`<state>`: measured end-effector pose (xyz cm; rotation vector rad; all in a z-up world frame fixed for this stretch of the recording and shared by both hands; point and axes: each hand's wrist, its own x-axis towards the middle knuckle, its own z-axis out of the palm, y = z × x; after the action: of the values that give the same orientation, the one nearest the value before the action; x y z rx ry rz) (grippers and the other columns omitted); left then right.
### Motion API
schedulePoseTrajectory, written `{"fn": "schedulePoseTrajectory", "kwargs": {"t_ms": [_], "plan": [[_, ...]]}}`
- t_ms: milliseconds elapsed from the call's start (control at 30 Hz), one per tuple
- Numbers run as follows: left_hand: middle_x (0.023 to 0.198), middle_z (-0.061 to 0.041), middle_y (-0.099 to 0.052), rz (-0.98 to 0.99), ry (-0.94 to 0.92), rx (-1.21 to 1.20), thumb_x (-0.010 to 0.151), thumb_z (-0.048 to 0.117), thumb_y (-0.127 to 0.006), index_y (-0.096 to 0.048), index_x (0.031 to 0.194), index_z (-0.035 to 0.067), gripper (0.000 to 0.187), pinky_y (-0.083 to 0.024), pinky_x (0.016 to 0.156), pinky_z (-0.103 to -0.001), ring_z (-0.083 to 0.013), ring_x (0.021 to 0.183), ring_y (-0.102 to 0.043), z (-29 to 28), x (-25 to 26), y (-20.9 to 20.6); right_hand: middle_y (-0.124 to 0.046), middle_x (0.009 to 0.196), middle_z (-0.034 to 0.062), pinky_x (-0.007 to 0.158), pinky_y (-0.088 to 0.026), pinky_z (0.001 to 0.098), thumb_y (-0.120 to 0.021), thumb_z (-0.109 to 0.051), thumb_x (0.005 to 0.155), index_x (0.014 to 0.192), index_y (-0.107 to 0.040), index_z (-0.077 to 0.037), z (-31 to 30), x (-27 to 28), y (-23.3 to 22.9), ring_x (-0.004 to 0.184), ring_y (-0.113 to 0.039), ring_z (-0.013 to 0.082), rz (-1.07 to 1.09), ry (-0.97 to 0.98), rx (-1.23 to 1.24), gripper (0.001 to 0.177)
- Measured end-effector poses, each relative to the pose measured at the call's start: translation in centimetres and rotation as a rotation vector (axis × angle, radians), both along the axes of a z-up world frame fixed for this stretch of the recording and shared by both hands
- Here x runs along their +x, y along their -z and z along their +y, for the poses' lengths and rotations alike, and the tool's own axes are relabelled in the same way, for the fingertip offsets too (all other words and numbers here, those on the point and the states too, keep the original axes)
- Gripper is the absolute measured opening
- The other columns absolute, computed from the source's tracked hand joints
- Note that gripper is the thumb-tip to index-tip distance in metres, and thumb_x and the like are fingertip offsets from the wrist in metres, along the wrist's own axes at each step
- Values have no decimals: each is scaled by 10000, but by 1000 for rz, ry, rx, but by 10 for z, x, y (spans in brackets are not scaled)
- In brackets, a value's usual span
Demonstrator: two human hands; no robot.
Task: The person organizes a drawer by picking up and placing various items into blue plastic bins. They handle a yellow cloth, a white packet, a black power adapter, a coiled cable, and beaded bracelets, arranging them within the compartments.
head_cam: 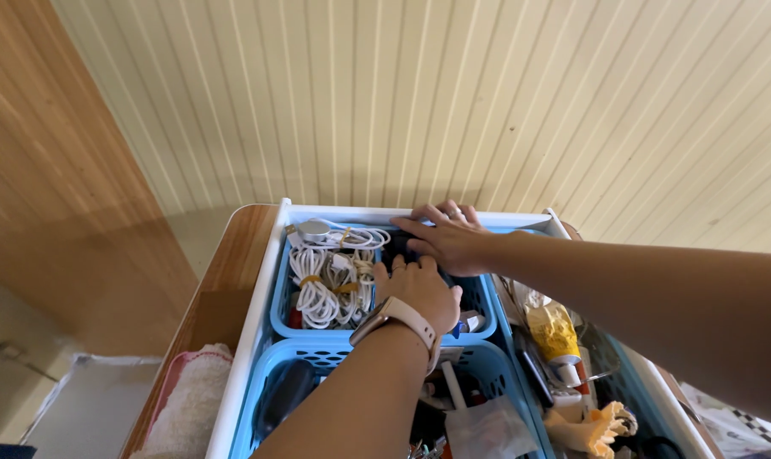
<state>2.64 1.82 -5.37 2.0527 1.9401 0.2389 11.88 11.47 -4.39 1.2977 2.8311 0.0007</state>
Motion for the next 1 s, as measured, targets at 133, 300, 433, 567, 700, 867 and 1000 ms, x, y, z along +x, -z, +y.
{"fn": "schedulePoseTrajectory", "kwargs": {"t_ms": [133, 300, 433, 567, 700, 867, 1000], "plan": [[1334, -174, -347, -32, 4, 71, 824, 445, -505, -324, 1296, -5, 677, -160, 1005, -450, -303, 1282, -237, 0, -4, 2, -357, 1264, 48, 965, -210, 491, -328, -397, 900, 1371, -283, -290, -4, 1, 6, 1121, -312, 308, 58, -13, 33, 485], [1339, -203, -340, 10, 8, 58, 842, 434, -502, -336, 1287, -42, 672, -177, 1020, -427, -309, 1295, -235, 1, -3, 3, -375, 1272, 55, 985, -262, 444, -351, -363, 892, 1337, -380, -245, -13, 3, 12, 1124, -336, 306, 242, 65, -52, 461], [1317, -185, -367, 33, 12, 29, 840, 429, -510, -380, 1242, -46, 636, -168, 1038, -418, -297, 1304, -230, -1, -2, -4, -471, 1219, 118, 944, -365, 419, -453, -181, 870, 1259, -478, -128, -19, 13, 13, 1109, -435, 329, 537, -29, 114, 394], [1270, -172, -418, 20, 8, 23, 843, 422, -508, -411, 1223, -9, 582, -191, 1032, -421, -291, 1277, -283, -7, -1, -11, -568, 1111, 132, 875, -438, 379, -612, -61, 748, 1082, -603, -95, -31, 29, 17, 1038, -523, 315, 559, -152, 220, 336], [1248, -169, -451, 31, 17, -35, 860, 439, -488, -424, 1240, 50, 548, -216, 1031, -432, -297, 1261, -322, -11, -2, -21, -603, 1027, 95, 858, -497, 348, -569, -26, 740, 1028, -600, -65, -23, 30, 5, 959, -602, 277, 619, -95, 137, 292], [1275, -177, -416, 26, 6, 1, 835, 470, -515, -391, 1275, 100, 588, -192, 1031, -444, -312, 1280, -276, -9, 0, -16, -589, 832, 151, 697, -469, 421, -724, -122, 603, 854, -594, -49, -26, 24, -8, 830, -572, 360, 515, -117, 380, 292], [1321, -186, -371, 31, 0, -19, 833, 486, -509, -372, 1298, 125, 604, -175, 1038, -448, -316, 1302, -239, -5, 2, -12, -617, 823, 120, 729, -483, 401, -701, -141, 649, 907, -538, -46, -14, 29, -4, 822, -609, 295, 454, 136, 74, 319]]}}
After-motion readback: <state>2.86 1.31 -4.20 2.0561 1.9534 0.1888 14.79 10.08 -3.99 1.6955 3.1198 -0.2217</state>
